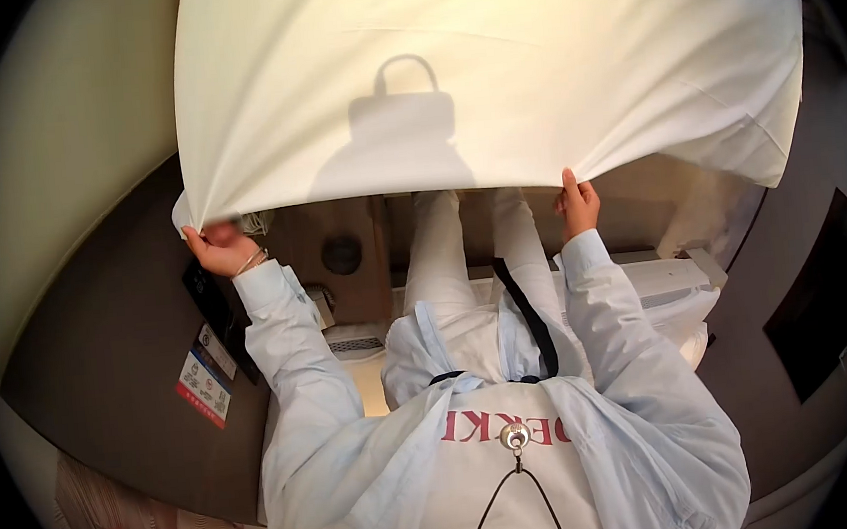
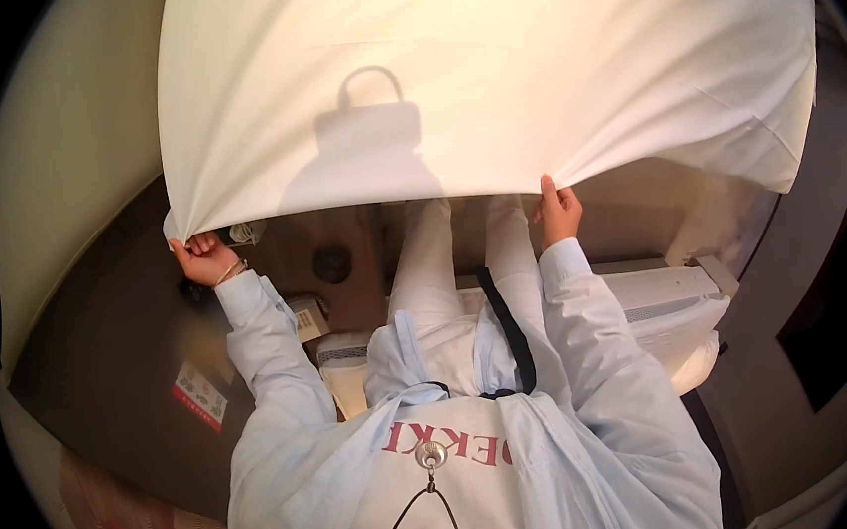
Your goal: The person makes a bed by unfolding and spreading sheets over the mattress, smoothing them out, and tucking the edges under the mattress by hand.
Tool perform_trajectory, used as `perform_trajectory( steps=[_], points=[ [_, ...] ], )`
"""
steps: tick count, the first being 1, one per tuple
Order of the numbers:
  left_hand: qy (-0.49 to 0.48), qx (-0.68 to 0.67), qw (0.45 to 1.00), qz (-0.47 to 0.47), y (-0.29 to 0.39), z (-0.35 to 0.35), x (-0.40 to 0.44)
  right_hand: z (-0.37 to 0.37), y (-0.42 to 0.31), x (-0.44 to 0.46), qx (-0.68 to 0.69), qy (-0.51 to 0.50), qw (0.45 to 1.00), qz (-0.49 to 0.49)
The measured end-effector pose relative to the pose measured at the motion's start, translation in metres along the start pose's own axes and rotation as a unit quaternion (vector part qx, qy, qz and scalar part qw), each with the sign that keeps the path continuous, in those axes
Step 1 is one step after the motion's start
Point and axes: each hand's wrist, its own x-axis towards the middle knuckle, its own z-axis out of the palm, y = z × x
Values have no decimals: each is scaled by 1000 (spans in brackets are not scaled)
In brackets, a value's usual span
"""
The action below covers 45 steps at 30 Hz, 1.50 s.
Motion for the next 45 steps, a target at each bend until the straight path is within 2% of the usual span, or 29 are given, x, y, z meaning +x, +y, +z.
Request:
perform_trajectory(
  steps=[2,5,6,8,10,11,15,17,18,20,22,24,25,26,27,28,30,31,32,33,34,35,37,39,40,42,43,44,45],
  points=[
    [10,8,1000,-7,-2,-20,1,-2,-8,-12,11,11,1000,-3],
    [-42,15,998,-42,-22,-87,24,-16,-7,-26,-24,20,999,-7],
    [-42,13,998,-42,-27,-78,15,-19,-4,-25,-24,20,999,-8],
    [124,57,988,-72,-39,-52,-11,-24,6,-22,-48,18,999,14],
    [155,68,980,-102,-70,-68,2,-32,44,14,-105,28,994,9],
    [203,101,971,-81,-76,-49,-2,-24,54,27,-111,17,993,33],
    [167,179,954,-171,-123,-86,55,4,71,67,-143,-21,986,79],
    [132,184,941,-252,-134,-81,72,14,87,90,-79,-5,988,134],
    [136,155,909,-362,-134,-80,83,18,89,95,-58,9,987,149],
    [84,217,889,-395,-128,-52,78,23,79,97,-54,46,987,146],
    [94,237,879,-404,-127,-47,91,21,82,102,-54,82,985,139],
    [100,256,867,-415,-122,-34,91,17,88,105,33,19,981,192],
    [88,293,869,-388,-114,-16,85,15,88,109,22,-13,970,242],
    [76,329,869,-361,-108,-5,83,13,83,109,21,-12,970,243],
    [46,310,855,-412,-105,-1,90,12,72,110,108,28,968,224],
    [47,310,855,-413,-106,6,93,10,65,111,193,67,958,203],
    [41,347,811,-469,-112,18,96,-9,55,129,275,53,940,197],
    [-10,390,815,-429,-119,18,98,-7,40,125,298,87,927,213],
    [-9,390,815,-429,-123,18,103,-5,26,120,320,122,912,228],
    [-64,465,796,-382,-126,16,110,-6,29,122,319,123,912,228],
    [-119,534,768,-332,-129,12,116,-12,33,126,238,114,942,207],
    [-94,523,794,-295,-131,10,125,-17,37,131,155,104,965,184],
    [-74,442,866,-223,-115,10,136,-31,48,151,139,115,973,142],
    [16,358,928,-102,-99,7,149,-40,53,150,136,109,983,58],
    [51,312,948,-31,-85,14,145,-40,54,142,135,107,983,60],
    [183,234,954,30,-80,29,116,-39,55,130,8,141,990,-3],
    [246,382,891,-4,-91,10,130,-43,63,124,22,151,988,7],
    [299,492,806,-136,-107,2,147,-47,67,122,33,169,985,21],
    [299,488,809,-135,-103,6,149,-50,71,123,20,165,985,36]
  ],
)
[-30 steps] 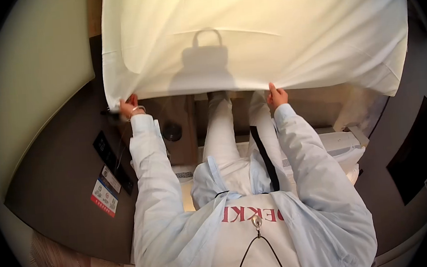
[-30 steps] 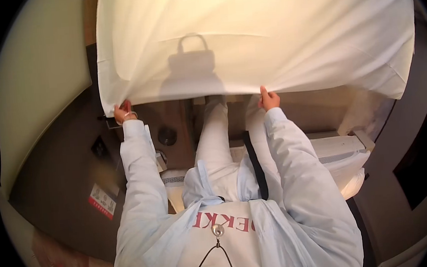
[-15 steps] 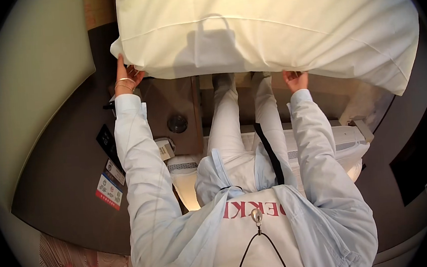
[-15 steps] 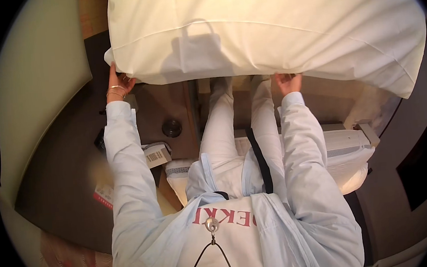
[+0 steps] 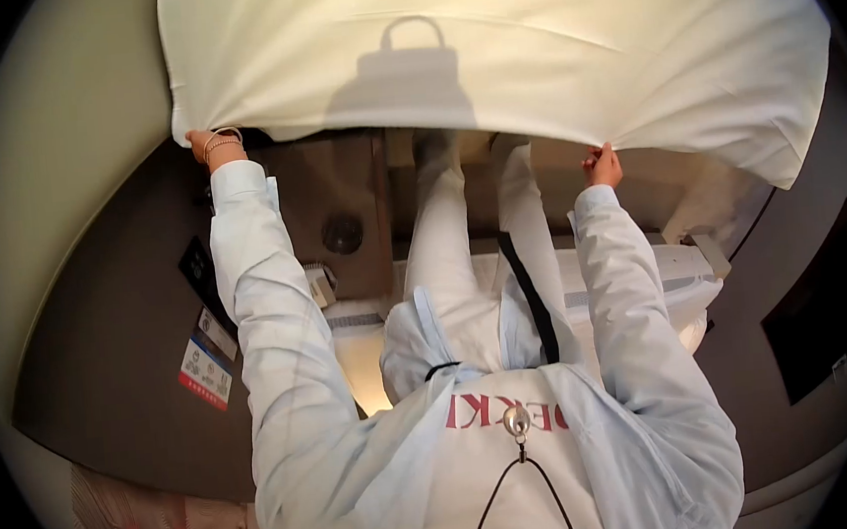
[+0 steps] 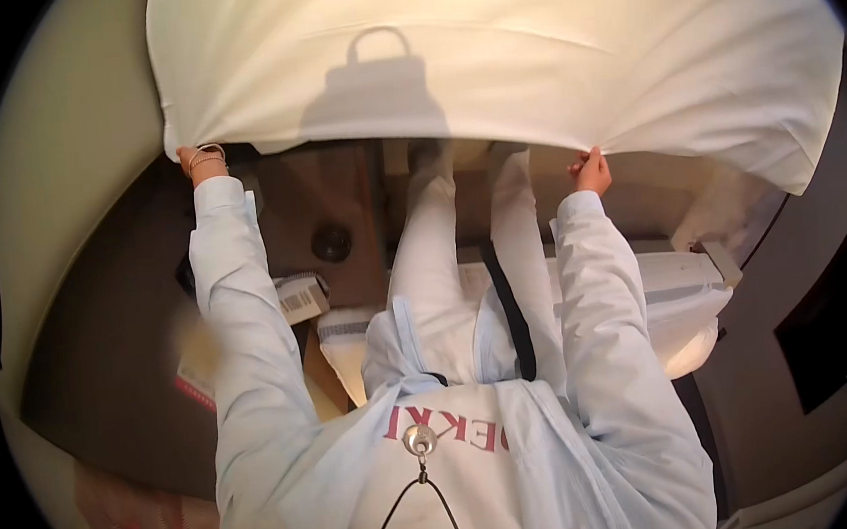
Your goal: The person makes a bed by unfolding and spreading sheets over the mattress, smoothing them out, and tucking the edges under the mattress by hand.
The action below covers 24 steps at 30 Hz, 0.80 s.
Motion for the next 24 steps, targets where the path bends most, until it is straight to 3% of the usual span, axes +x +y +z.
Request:
perform_trajectory(
  steps=[4,6,7,8,10,11,13,17,20,21,23,24],
  points=[
    [-151,-298,942,-37,3,2,-7,4,-6,8,-28,-9,999,35],
    [1,-276,957,83,12,-13,-3,0,-7,-1,-50,-1,998,-39],
    [13,-291,924,246,11,-27,-15,-6,-8,-18,-37,7,996,-81],
    [-3,-380,900,215,11,-36,-43,-16,-10,-36,-43,28,995,-89],
    [82,-283,948,121,-18,-41,-31,-39,-14,-53,-53,52,993,-93],
    [79,-266,955,99,-28,-42,-20,-57,-11,-66,-48,58,993,-87],
    [50,-276,957,69,-44,-47,-15,-74,-4,-73,-79,35,993,-81],
    [-43,-276,960,15,-47,-51,4,-49,11,-52,-9,-13,1000,-14],
    [-114,-252,960,-38,-51,-39,30,-34,33,-21,22,-40,996,77],
    [-117,-241,962,-52,-59,-40,36,-34,37,-19,55,-38,992,103],
    [-95,-223,967,-85,-85,-41,37,-49,51,-27,14,-70,997,42],
    [-76,-214,969,-101,-99,-42,31,-58,71,-27,30,-39,993,110]
  ],
)
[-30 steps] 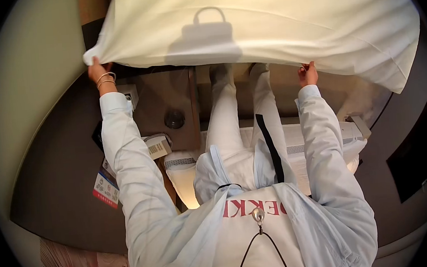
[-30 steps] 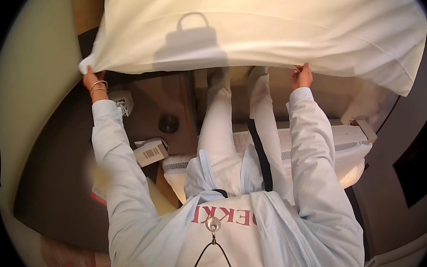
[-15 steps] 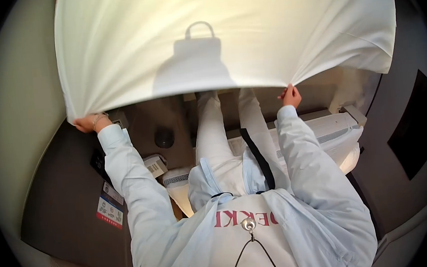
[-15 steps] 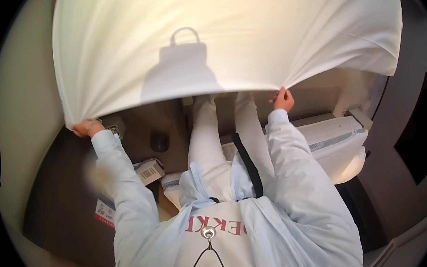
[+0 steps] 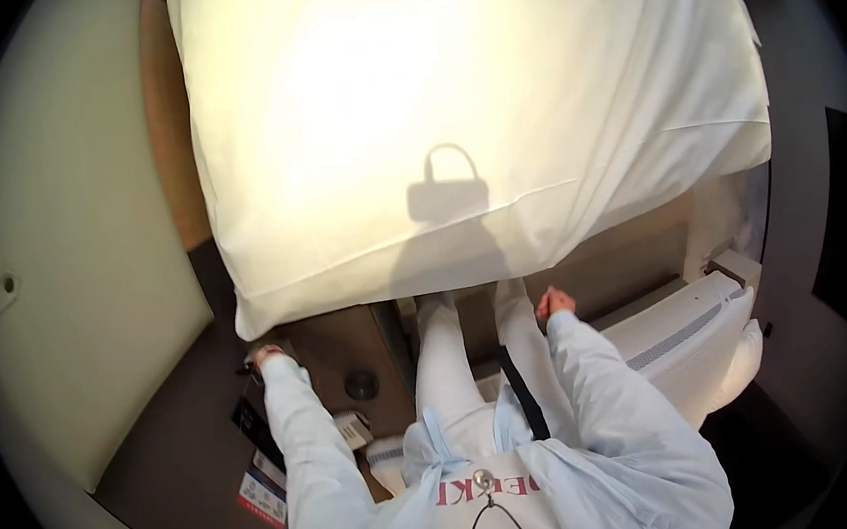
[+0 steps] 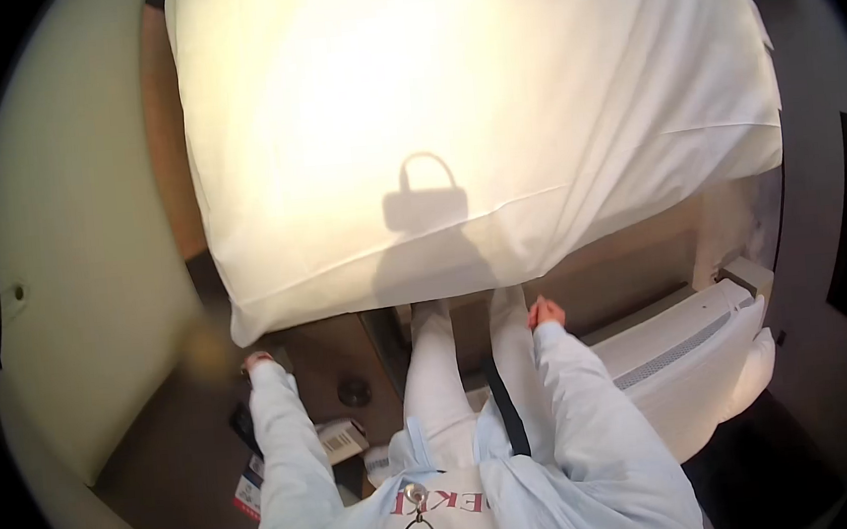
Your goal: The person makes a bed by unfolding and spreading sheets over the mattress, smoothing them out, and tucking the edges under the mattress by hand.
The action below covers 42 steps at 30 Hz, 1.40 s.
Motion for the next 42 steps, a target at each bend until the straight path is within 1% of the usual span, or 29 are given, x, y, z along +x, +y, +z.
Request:
perform_trajectory(
  steps=[1,2,3,5,7,8,9,10,11,13,15,17,19,20,22,23,24,25,27,29,30,31,32,33,35,37,39,41,42],
  points=[
    [16,6,1000,-12,-13,-4,-6,-13,16,6,64,44,987,141],
    [26,10,999,-24,-28,-6,-14,-25,27,9,91,63,966,232],
    [24,16,999,-36,-44,-5,-26,-45,52,19,171,43,953,247],
    [1,33,998,-60,-75,1,-47,-39,32,-11,76,89,976,185],
    [-52,55,993,-95,-112,19,-70,-42,19,-8,113,111,973,169],
    [-85,69,987,-117,-131,33,-89,-41,6,-1,139,101,975,141],
    [-164,115,968,-150,-135,43,-145,-46,-9,8,163,87,976,113],
    [-173,128,965,-148,-157,46,-178,-55,-22,24,174,46,979,92],
    [-204,123,951,-199,-178,48,-200,-62,-34,41,184,-1,981,69],
    [-263,106,912,-295,-220,59,-257,-82,-69,84,241,-14,968,71],
    [-326,257,877,-243,-254,60,-330,-102,-105,128,232,10,972,27],
    [-353,331,840,-247,-293,58,-399,-135,-146,171,218,24,975,-17],
    [-444,414,766,-210,-328,48,-460,-169,-185,217,193,60,979,-32],
    [-435,422,769,-204,-343,42,-484,-184,-205,226,205,44,977,-22],
    [-487,582,637,-138,-369,38,-520,-204,-244,234,223,16,975,1],
    [-480,586,639,-134,-379,39,-532,-214,-262,242,225,1,974,12],
    [-492,586,626,-147,-394,41,-545,-223,-275,260,227,0,974,22],
    [-503,586,615,-163,-407,41,-552,-230,-284,278,224,-31,974,19],
    [-477,554,664,-155,-428,50,-561,-239,-289,298,217,-67,973,31],
    [-488,505,698,-143,-429,59,-574,-237,-284,304,127,-24,991,-16],
    [-480,509,700,-140,-439,67,-575,-243,-279,313,117,7,990,-72],
    [-507,496,703,-55,-446,74,-571,-244,-282,314,117,4,991,-63],
    [-528,479,701,29,-451,78,-567,-246,-285,316,160,-14,983,-89],
    [-515,485,705,51,-450,80,-572,-247,-285,315,201,-32,973,-112],
    [-512,453,729,39,-451,75,-583,-255,-278,325,181,-51,976,-109],
    [-494,459,736,59,-455,74,-587,-262,-285,326,144,-44,979,-136],
    [-509,426,748,2,-461,69,-585,-268,-292,321,133,-36,982,-126],
    [-507,421,752,-6,-463,64,-602,-278,-296,308,16,-19,988,-155],
    [-519,438,734,-5,-464,65,-609,-281,-296,302,17,-22,988,-151]
  ],
)
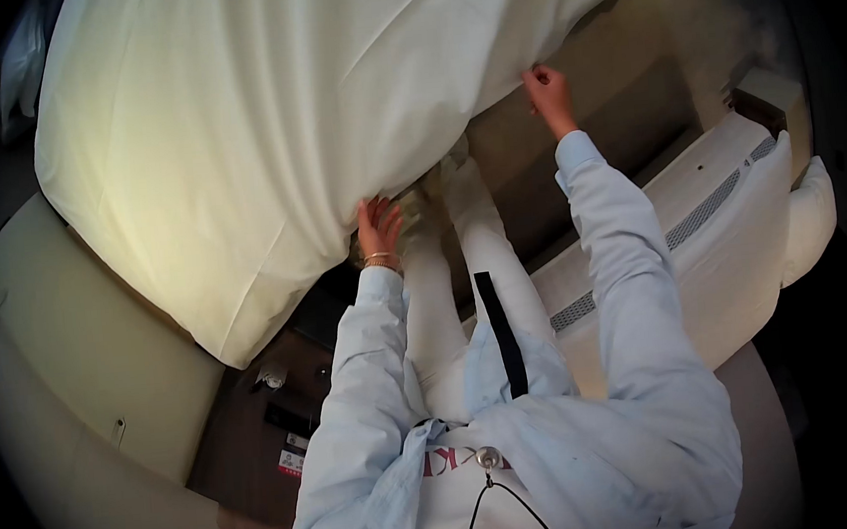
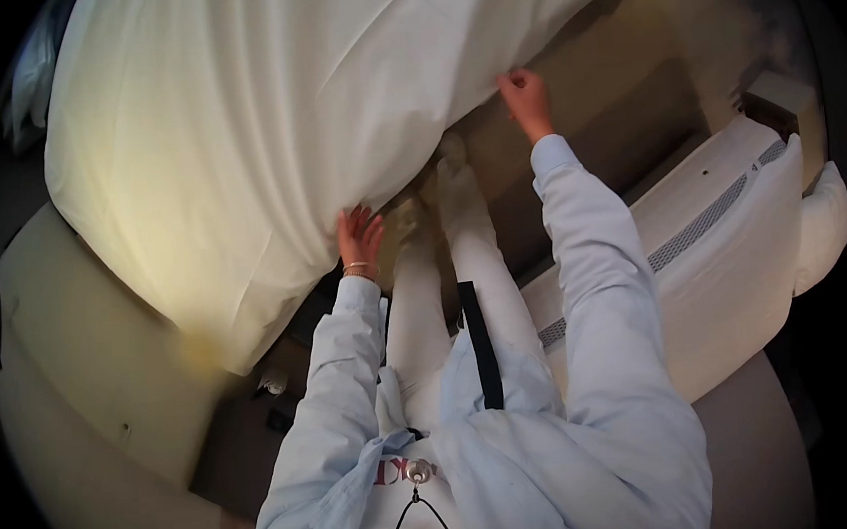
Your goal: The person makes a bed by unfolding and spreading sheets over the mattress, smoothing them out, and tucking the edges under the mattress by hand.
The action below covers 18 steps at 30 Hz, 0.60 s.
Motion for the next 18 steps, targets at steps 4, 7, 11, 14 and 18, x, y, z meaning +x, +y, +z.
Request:
perform_trajectory(
  steps=[4,7,11,14,18],
  points=[
    [-60,72,993,-67,11,21,4,-21,1,-10,-99,22,990,-93],
    [-83,149,983,-74,23,35,4,-45,-4,-25,-75,12,990,-116],
    [-92,156,981,-65,29,37,15,-69,-42,-55,-53,36,987,-146],
    [-61,160,985,13,14,40,16,-74,-62,-70,-24,58,982,-178],
    [-101,129,979,120,-23,44,-9,-98,-60,-82,-10,105,979,-177]
  ],
)
